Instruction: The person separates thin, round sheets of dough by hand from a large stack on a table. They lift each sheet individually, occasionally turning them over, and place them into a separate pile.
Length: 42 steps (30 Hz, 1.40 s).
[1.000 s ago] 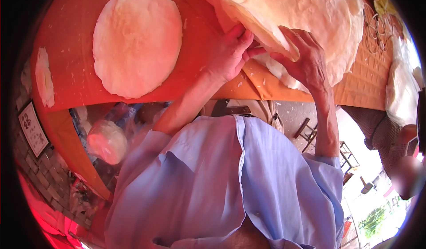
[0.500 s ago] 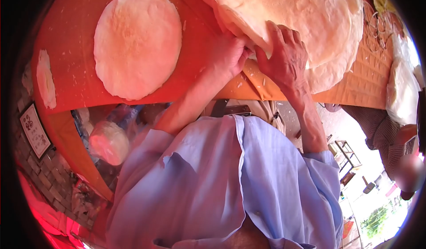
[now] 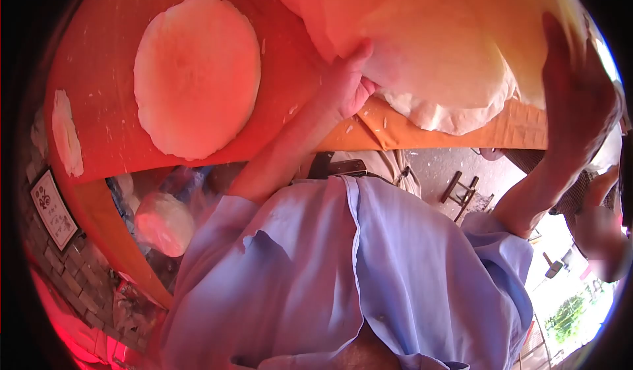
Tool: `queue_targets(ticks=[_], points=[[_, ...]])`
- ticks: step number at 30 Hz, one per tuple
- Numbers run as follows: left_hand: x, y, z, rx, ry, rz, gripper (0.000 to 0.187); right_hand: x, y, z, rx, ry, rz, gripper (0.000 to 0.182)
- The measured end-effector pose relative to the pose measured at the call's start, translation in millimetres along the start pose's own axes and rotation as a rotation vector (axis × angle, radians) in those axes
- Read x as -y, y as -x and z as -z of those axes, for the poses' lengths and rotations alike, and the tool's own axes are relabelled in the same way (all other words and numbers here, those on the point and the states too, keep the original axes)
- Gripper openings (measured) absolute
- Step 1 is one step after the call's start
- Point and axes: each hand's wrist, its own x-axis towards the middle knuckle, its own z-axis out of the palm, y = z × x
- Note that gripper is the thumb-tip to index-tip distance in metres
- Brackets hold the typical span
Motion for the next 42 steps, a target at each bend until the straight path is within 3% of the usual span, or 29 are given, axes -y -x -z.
queue_targets(ticks=[1,2,3,5,7,8,9,10,14,18,22,26,27,31,32,35,36,39,40,42], points=[[1.0,-2.2,3.1,0.02,-0.003,0.002,0.049,5.5,13.0,-4.3,0.003,0.055,0.017,0.023],[4.0,-4.7,10.5,0.041,-0.005,0.006,0.048,5.8,19.0,-15.1,-0.075,0.152,0.394,0.022],[4.7,-7.7,15.4,0.064,-0.009,0.009,0.048,29.5,26.5,-21.8,0.112,-0.004,0.128,0.022],[1.5,-0.6,18.0,-0.036,-0.02,0.005,0.045,4.5,15.0,-53.1,0.284,-0.036,0.078,0.029],[0.1,3.5,21.8,-0.111,-0.04,0.015,0.044,-23.4,-3.8,-61.6,0.289,-0.211,-0.09,0.032],[1.2,4.1,24.2,-0.132,-0.052,0.03,0.044,-45.7,-19.7,-56.6,0.204,-0.041,-0.015,0.032],[2.5,3.8,26.4,-0.15,-0.064,0.045,0.045,-61.2,-42.2,-54.5,0.05,-0.208,0.135,0.025],[4.1,1.7,28.3,-0.155,-0.063,0.051,0.045,-43.7,-50.8,-19.5,0.146,-0.16,-0.087,0.024],[4.5,-3.5,34.4,-0.137,-0.075,0.059,0.045,-34.2,-76.8,49.2,-0.089,0.079,0.078,0.018],[1.3,4.0,30.2,-0.125,-0.106,0.039,0.045,-7.5,-43.7,74.5,-0.071,0.076,0.23,0.022],[0.3,19.1,19.4,-0.035,-0.147,-0.042,0.045,35.1,19.6,-7.7,0.161,-0.072,0.349,0.033],[0.7,29.0,19.3,0.017,-0.073,-0.045,0.047,55.2,89.9,-126.3,0.486,-0.182,0.313,0.015],[1.2,31.2,19.5,0.027,-0.04,-0.029,0.048,58.8,96.5,-130.1,0.429,-0.268,0.344,0.007],[-13.6,48.0,6.6,0.072,0.205,-0.007,0.05,58.1,112.8,-119.6,0.488,-0.267,0.311,0.018],[-15.0,46.7,4.9,0.173,0.144,-0.027,0.051,55.9,113.9,-116.3,0.511,-0.269,0.314,0.023],[-6.2,33.4,13.7,-0.121,-0.213,-0.03,0.043,42.0,121.1,-95.1,0.407,-0.465,0.277,0.044],[-3.3,30.2,13.3,-0.238,-0.209,-0.026,0.034,24.0,119.1,-94.5,0.331,-0.437,0.268,0.06],[1.6,28.8,5.5,-0.338,-0.184,-0.156,0.03,-47.1,95.7,-111.8,-0.064,-0.209,0.021,0.054],[0.4,28.4,3.6,-0.291,-0.194,-0.18,0.03,-70.5,92.4,-124.6,-0.027,-0.382,-0.345,0.054],[-7.4,35.0,5.1,-0.205,-0.22,-0.229,0.029,-105.3,74.8,-134.3,0.151,-1.081,-0.966,0.062]])
